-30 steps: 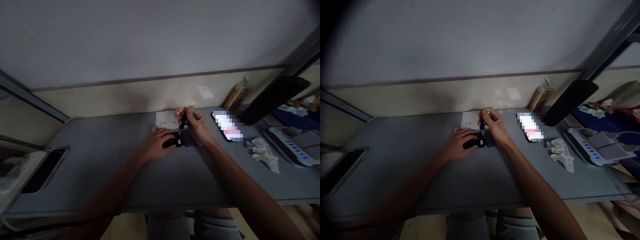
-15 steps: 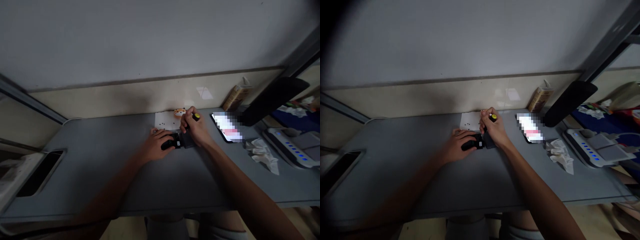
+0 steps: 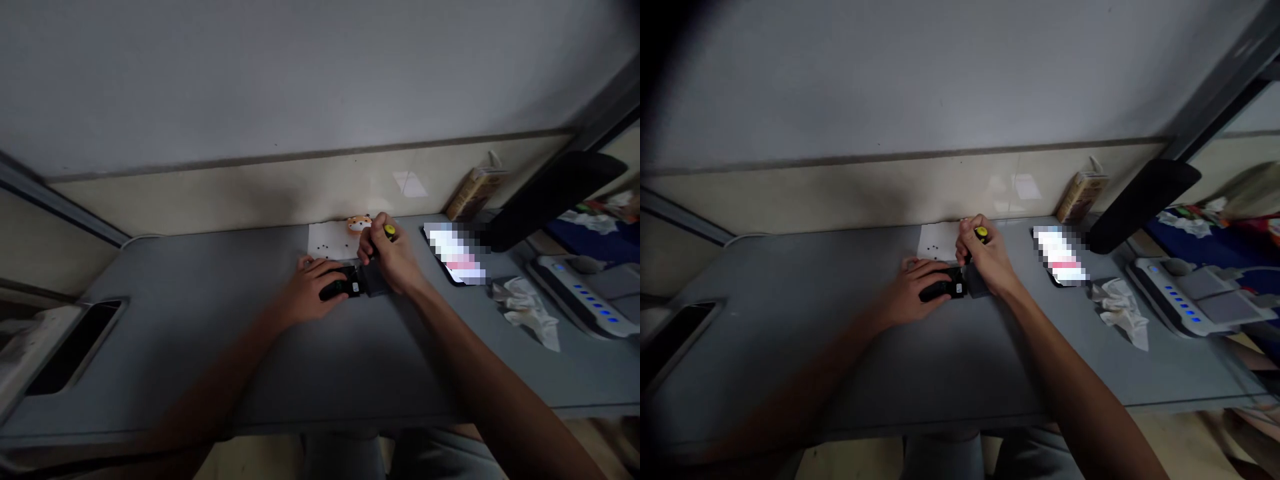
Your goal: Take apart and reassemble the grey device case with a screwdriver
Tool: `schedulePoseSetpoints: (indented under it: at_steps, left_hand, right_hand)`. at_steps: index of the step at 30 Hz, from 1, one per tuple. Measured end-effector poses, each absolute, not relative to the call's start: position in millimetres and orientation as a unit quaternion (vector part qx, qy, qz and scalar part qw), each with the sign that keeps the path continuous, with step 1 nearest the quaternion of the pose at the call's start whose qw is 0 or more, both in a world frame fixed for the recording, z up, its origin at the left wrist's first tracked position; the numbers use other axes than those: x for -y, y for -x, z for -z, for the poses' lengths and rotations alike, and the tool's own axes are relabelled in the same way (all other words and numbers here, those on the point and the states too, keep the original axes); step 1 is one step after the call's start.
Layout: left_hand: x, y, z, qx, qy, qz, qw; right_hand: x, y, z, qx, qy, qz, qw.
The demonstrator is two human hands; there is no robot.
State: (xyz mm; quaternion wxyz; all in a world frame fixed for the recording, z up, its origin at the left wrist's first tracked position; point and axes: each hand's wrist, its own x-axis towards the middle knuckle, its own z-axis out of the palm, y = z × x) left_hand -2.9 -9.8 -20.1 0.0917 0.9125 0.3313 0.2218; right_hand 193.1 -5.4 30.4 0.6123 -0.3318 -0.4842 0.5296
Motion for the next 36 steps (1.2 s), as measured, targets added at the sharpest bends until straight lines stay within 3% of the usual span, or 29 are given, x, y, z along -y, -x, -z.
schedulePoseSetpoints:
  at_steps: [8,19,27,36]
  left_hand:
    - [9.7,1.9,21.0,-0.334,-0.911,-0.23,0.078]
    - [9.8,2.9,18.8,-0.325,-0.912,-0.231,0.099]
    - [9.4,4.4,19.1,-0.334,-0.911,-0.22,0.103]
    - [11.4,-0.9,18.7,-0.348,-0.901,-0.225,0.132]
  right_hand:
    - [0.5,-193.5,-35.1,0.431,0.285,-0.581,0.629]
    - [2.8,-186.2,-31.2,0.44,0.314,-0.537,0.648]
    - [5.0,-189.5,-36.8,0.392,0.273,-0.605,0.637]
    - [4.5,-192.2,-29.9,0.492,0.334,-0.517,0.616]
